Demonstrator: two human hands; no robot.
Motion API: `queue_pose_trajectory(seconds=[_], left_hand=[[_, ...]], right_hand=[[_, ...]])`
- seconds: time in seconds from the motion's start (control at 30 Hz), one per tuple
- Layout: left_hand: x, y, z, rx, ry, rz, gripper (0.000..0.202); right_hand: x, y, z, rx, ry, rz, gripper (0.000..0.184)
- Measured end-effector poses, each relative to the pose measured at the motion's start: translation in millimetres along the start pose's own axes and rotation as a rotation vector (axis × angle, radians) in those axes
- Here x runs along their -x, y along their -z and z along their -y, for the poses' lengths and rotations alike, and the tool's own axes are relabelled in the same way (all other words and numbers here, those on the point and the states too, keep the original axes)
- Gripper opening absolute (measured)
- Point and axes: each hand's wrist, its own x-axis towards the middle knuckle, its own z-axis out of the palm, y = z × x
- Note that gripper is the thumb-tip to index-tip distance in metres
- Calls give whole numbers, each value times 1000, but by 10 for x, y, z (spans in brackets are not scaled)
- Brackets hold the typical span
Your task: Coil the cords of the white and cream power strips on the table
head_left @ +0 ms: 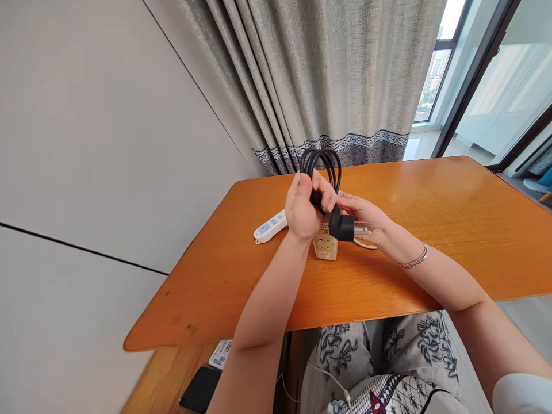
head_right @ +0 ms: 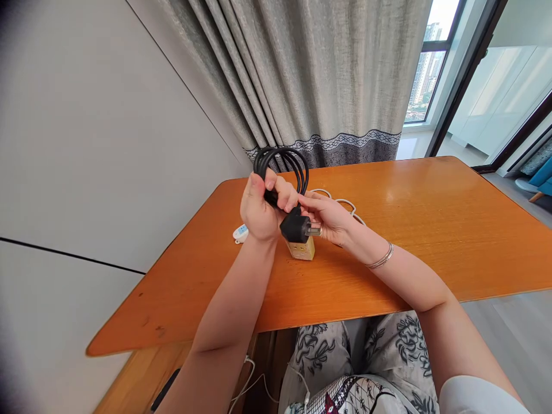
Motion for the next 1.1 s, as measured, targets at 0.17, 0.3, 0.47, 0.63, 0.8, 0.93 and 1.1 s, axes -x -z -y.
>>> queue_pose_trajectory(seconds=[0.17, 0.3, 0.47, 0.63, 0.8, 0.93, 1.1], left_hand=[[9, -10, 44, -25, -131, 18, 45], [29, 40, 79, -48, -121, 54, 42], [35, 124, 75, -24, -45, 99, 42], [-19, 125, -54, -41, 137, 181, 48], [-71, 153, -149, -10, 339, 202, 49], [-90, 201, -188, 26, 462, 167, 49], [-106, 188, -259, 66, 542, 116, 52]], right_hand=[[51, -47, 55, -77, 27, -19, 13], [63, -83, 28, -183, 24, 8, 16], [53, -65, 28, -81, 12, 95, 13], [34, 107, 182, 441, 113, 20, 24], [65, 164, 360, 314, 358, 29, 34], [95, 112, 392, 111, 198, 129, 15], [72, 28, 308, -79, 106, 116, 28]])
